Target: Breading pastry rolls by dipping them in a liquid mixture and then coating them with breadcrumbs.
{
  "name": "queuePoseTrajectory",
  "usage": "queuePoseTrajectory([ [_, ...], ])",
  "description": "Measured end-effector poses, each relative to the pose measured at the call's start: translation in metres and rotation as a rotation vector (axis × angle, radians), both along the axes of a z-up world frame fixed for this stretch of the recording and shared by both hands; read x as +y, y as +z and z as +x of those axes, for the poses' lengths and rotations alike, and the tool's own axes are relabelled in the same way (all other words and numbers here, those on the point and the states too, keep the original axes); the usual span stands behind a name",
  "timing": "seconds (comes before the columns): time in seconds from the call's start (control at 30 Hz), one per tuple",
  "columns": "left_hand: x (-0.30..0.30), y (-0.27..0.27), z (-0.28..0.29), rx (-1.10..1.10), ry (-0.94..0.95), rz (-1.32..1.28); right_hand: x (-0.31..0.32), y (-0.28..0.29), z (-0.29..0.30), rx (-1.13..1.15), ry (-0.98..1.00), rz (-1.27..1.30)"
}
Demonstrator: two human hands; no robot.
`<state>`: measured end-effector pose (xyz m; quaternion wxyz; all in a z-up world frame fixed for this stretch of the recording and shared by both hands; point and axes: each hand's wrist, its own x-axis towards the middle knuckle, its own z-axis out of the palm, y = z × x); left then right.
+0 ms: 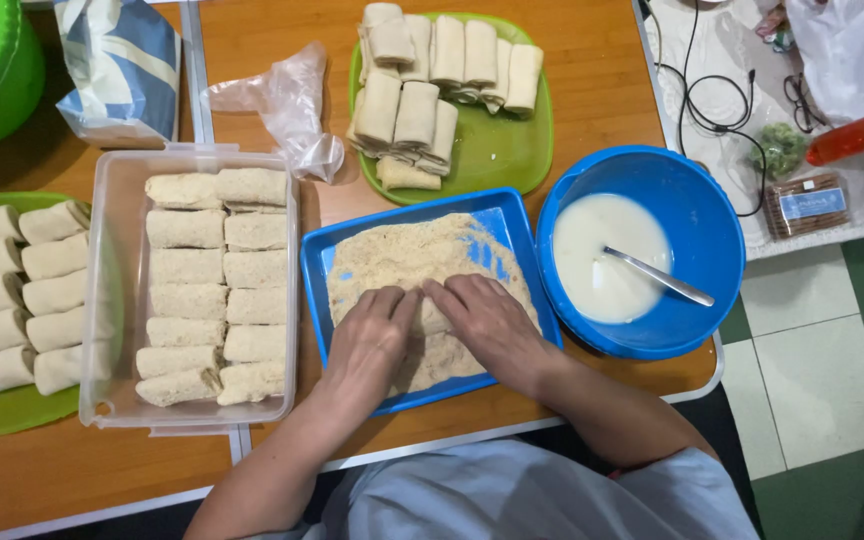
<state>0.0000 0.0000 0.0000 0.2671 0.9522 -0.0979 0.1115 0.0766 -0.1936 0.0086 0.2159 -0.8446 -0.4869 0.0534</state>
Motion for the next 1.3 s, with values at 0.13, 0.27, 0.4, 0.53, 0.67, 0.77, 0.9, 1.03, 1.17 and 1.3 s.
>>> queuePoseTrajectory([
  [0.13, -0.002, -0.003, -0.001, 0.063, -0.02, -0.006, -0.002, -0.009, -0.001, -0.013, -0.019, -0.006],
  [0.27, -0.003, 0.011, 0.003, -0.124, 0.027, 0.04, -0.004, -0.014, -0.001, -0.09, -0.04, 0.068],
  [0.4, -0.002, 0.01, 0.004, -0.157, -0.02, -0.019, -0.001, -0.007, 0.001, -0.063, -0.035, 0.086],
  [0.53, -0.001, -0.001, 0.002, -0.066, -0.047, 0.098, -0.004, -0.007, 0.0, -0.016, -0.024, 0.044],
  [0.67, -0.002, 0.004, 0.002, -0.135, -0.043, 0.068, -0.007, -0.01, 0.001, -0.02, -0.053, 0.095],
  [0.77, -0.003, 0.0, 0.003, -0.118, -0.051, 0.086, -0.007, -0.008, 0.002, 0.008, -0.04, 0.122],
  [0.9, -0.004, 0.001, 0.004, -0.069, -0.053, 0.053, -0.003, 0.004, 0.001, -0.033, -0.01, 0.162],
  [1.03, -0.004, 0.008, 0.003, -0.096, -0.064, -0.071, -0.01, 0.013, -0.001, -0.132, -0.092, 0.426],
  [1.17, -0.005, 0.008, 0.0, -0.086, -0.108, -0.203, -0.02, 0.001, 0.0, -0.07, -0.133, 0.394],
  [1.3, -0.005, 0.013, 0.002, -0.166, -0.119, -0.217, -0.019, -0.006, 0.001, -0.065, -0.189, 0.263],
])
